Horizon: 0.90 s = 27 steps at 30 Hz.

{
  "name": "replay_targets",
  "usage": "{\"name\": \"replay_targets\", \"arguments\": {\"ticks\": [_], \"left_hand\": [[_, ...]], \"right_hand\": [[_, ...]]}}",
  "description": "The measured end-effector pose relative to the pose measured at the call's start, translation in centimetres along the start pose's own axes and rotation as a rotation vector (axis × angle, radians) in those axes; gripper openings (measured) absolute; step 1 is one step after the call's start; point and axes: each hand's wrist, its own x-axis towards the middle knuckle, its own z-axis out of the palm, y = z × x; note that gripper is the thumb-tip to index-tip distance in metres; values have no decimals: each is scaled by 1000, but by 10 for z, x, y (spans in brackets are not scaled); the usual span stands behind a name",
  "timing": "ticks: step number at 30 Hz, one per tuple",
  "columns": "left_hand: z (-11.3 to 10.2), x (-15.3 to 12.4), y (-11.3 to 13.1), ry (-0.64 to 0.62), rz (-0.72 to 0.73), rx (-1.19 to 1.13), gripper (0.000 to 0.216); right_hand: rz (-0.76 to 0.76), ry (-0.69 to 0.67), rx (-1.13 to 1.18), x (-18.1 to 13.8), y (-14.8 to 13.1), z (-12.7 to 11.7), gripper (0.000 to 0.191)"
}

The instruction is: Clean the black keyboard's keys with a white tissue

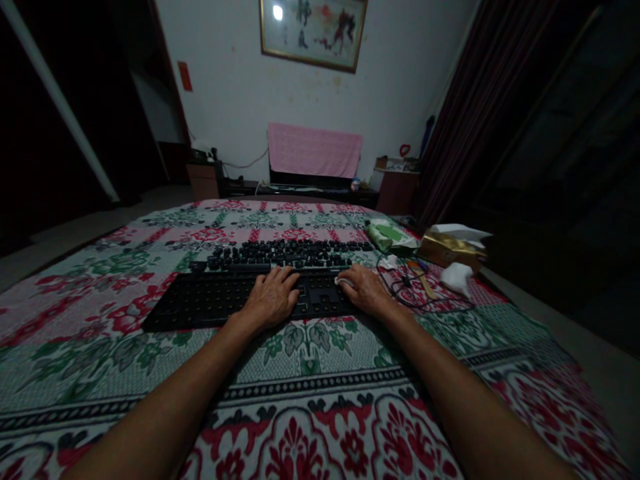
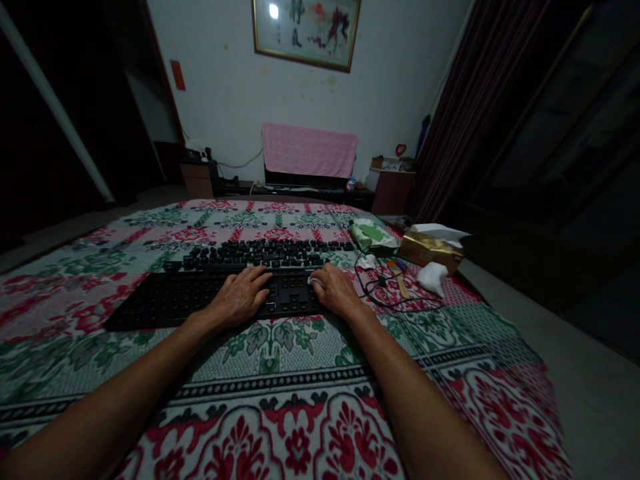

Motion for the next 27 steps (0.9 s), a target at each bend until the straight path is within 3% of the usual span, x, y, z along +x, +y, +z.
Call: {"name": "replay_targets", "arguments": {"ticks": [4, 12, 19, 24, 27], "left_hand": [[0, 0, 0, 2, 2, -4, 45], [2, 0, 0, 20, 9, -11, 43], [0, 0, 0, 20, 8, -14, 44], [0, 0, 0, 20, 13, -10, 44], [1, -1, 0, 28, 11, -1, 44]], "right_hand": [[59, 29, -27, -1, 9, 0, 22], [315, 277, 112, -1, 29, 5, 24], [115, 121, 18, 2, 19, 6, 22], [110, 20, -52, 3, 17, 0, 22], [135, 32, -1, 3, 16, -1, 19]]}}
